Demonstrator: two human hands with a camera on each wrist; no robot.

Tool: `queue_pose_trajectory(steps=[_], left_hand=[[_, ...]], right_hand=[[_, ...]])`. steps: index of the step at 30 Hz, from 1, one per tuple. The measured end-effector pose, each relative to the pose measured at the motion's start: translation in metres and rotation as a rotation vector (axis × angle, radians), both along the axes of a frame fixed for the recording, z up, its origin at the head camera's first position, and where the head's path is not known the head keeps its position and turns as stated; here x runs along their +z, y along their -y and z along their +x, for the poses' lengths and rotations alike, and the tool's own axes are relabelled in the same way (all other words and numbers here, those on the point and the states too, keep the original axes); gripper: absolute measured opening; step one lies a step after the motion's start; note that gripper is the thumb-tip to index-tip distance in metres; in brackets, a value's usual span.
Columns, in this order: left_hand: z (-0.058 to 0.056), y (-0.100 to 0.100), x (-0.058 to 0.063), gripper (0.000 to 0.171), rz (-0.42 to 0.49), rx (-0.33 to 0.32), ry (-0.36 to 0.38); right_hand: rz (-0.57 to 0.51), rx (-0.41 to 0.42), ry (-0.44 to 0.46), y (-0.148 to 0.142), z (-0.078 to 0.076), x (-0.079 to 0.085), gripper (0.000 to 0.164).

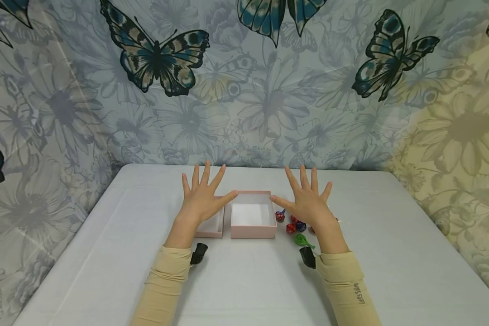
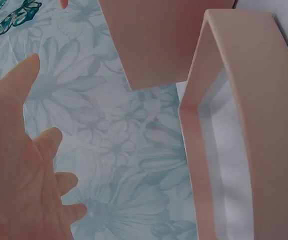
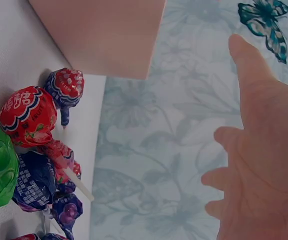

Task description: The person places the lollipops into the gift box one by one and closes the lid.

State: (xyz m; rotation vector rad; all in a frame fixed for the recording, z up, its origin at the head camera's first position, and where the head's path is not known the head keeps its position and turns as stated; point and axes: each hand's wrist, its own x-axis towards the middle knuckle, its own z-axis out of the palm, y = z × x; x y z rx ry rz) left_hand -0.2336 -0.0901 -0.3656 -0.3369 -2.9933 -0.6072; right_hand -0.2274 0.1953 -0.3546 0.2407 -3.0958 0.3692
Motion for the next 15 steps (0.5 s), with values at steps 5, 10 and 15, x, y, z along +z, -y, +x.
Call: queue_pose_trajectory(steps=[5, 10, 15], left_hand=[[-0.0002, 0.0011, 0.001, 0.089, 0.07, -0.023, 0.01], [-0.0006, 0.0027, 0.001, 0.093, 0.139, -0.037, 0.034], [-0.0013, 0.0037, 0.0021, 0.096, 0.214, -0.041, 0.038]], right_hand=[[-0.03, 0.008, -0.009, -0.0001, -0.0003, -0.0003, 0.098], [-0.07, 0.028, -0.004, -0.0009, -0.0007, -0.0005, 0.099], [-0.104, 0.044, -0.023, -0.0011, -0.0023, -0.0013, 0.098]])
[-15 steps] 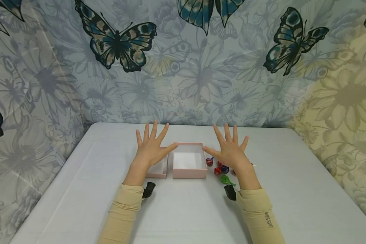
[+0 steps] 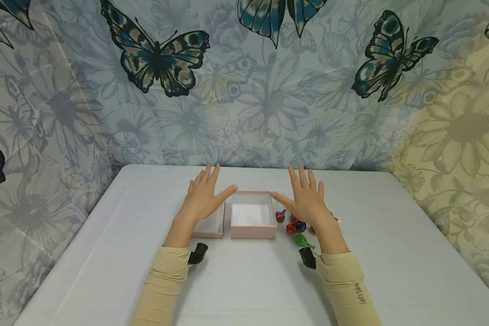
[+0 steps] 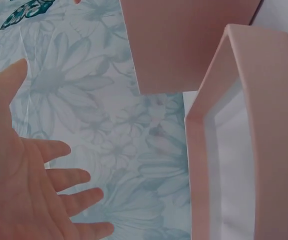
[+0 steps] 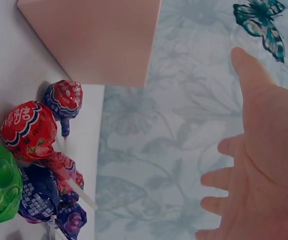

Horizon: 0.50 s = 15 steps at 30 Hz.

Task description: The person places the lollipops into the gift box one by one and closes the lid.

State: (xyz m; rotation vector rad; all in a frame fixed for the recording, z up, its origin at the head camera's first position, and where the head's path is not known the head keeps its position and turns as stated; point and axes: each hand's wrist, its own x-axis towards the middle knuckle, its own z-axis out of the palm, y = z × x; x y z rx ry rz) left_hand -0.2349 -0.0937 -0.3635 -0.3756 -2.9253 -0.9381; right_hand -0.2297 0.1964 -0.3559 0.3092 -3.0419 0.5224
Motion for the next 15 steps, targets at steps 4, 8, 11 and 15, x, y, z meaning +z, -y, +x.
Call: queue_pose_trajectory(steps=[4, 8, 11, 15], left_hand=[[-0.0009, 0.0016, 0.003, 0.096, 0.103, -0.013, 0.029], [-0.0034, 0.0042, 0.004, 0.093, 0.209, -0.032, 0.052], [-0.0053, 0.0058, 0.0031, 0.091, 0.283, -0.03, 0.064], [-0.0061, 0.0067, 0.0012, 0.087, 0.361, -0.004, 0.092]], right_hand=[[-0.032, 0.013, -0.022, 0.0012, -0.0021, -0.0001, 0.097], [-0.113, 0.023, -0.014, 0.0019, -0.0037, 0.001, 0.097], [-0.196, 0.035, 0.002, 0.0016, -0.0048, 0.0008, 0.096], [-0.283, 0.058, 0.016, 0.0007, -0.0074, -0.0017, 0.093]])
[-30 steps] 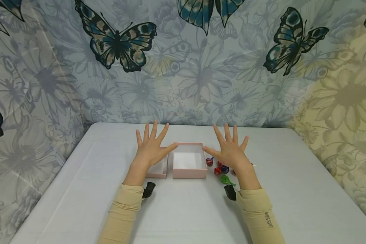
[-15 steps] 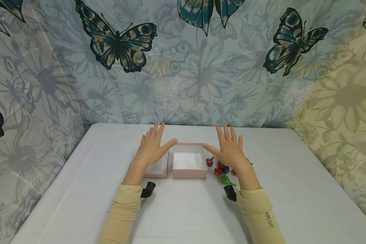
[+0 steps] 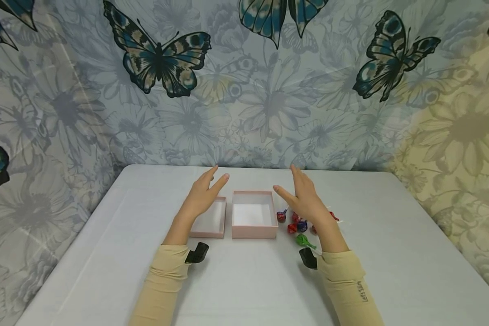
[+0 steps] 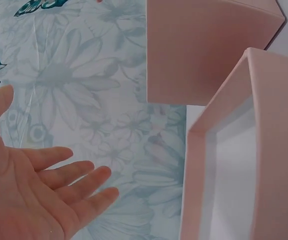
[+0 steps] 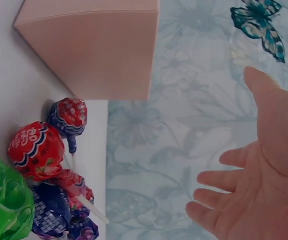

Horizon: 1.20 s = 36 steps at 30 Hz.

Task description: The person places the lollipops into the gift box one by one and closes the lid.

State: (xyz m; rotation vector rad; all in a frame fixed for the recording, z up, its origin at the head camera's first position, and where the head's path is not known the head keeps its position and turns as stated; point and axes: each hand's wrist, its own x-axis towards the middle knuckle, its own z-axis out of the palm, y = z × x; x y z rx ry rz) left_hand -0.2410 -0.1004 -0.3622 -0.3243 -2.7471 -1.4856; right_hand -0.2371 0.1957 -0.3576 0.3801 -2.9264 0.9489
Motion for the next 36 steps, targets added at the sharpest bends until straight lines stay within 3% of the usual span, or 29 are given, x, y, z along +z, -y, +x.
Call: queue_pose_trajectory(steps=[9, 18, 25, 30, 36], left_hand=[[-0.002, 0.001, -0.006, 0.082, 0.101, 0.012, 0.024], [0.001, 0.0, -0.007, 0.064, 0.266, 0.018, 0.185], [0.002, -0.002, -0.016, 0.063, 0.25, -0.003, 0.26], [0.006, -0.005, -0.023, 0.059, 0.224, -0.002, 0.316], [0.012, -0.007, -0.026, 0.054, 0.182, -0.027, 0.298]], right_hand=[[-0.087, 0.002, 0.05, -0.001, 0.0, -0.004, 0.091], [-0.139, 0.03, 0.155, -0.004, 0.003, -0.008, 0.087], [-0.177, 0.006, 0.238, -0.007, 0.007, -0.015, 0.083], [-0.176, 0.007, 0.246, -0.011, 0.012, -0.02, 0.08], [-0.145, 0.001, 0.232, -0.017, 0.017, -0.022, 0.078]])
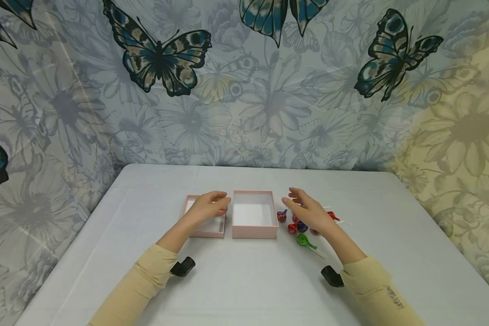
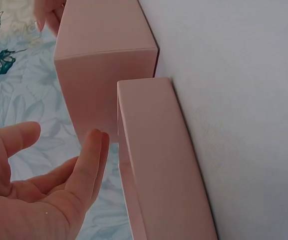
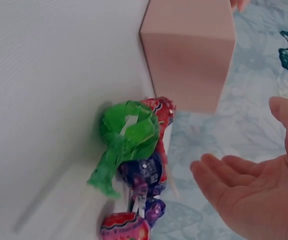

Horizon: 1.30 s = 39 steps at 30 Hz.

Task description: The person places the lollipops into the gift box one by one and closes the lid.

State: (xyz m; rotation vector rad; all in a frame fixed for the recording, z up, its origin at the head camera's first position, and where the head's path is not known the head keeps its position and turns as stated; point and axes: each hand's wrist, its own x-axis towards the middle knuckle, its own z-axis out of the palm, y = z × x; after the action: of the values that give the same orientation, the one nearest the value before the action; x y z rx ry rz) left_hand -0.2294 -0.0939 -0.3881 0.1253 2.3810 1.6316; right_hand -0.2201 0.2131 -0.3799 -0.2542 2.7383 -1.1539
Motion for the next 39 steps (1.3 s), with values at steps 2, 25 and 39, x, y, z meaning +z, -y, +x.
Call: queue_pose_trajectory(steps=[2, 25, 39], left_hand=[[0.001, -0.001, -0.002, 0.053, -0.011, -0.008, -0.006], [0.006, -0.005, -0.011, 0.046, -0.019, -0.085, -0.045], [0.007, -0.007, -0.014, 0.042, 0.033, -0.084, -0.014]], right_hand=[[0.015, 0.0, -0.002, -0.003, 0.002, 0.0, 0.077], [0.055, 0.05, -0.093, -0.034, 0.031, -0.006, 0.057], [0.105, 0.087, -0.108, -0.046, 0.051, -0.011, 0.041]])
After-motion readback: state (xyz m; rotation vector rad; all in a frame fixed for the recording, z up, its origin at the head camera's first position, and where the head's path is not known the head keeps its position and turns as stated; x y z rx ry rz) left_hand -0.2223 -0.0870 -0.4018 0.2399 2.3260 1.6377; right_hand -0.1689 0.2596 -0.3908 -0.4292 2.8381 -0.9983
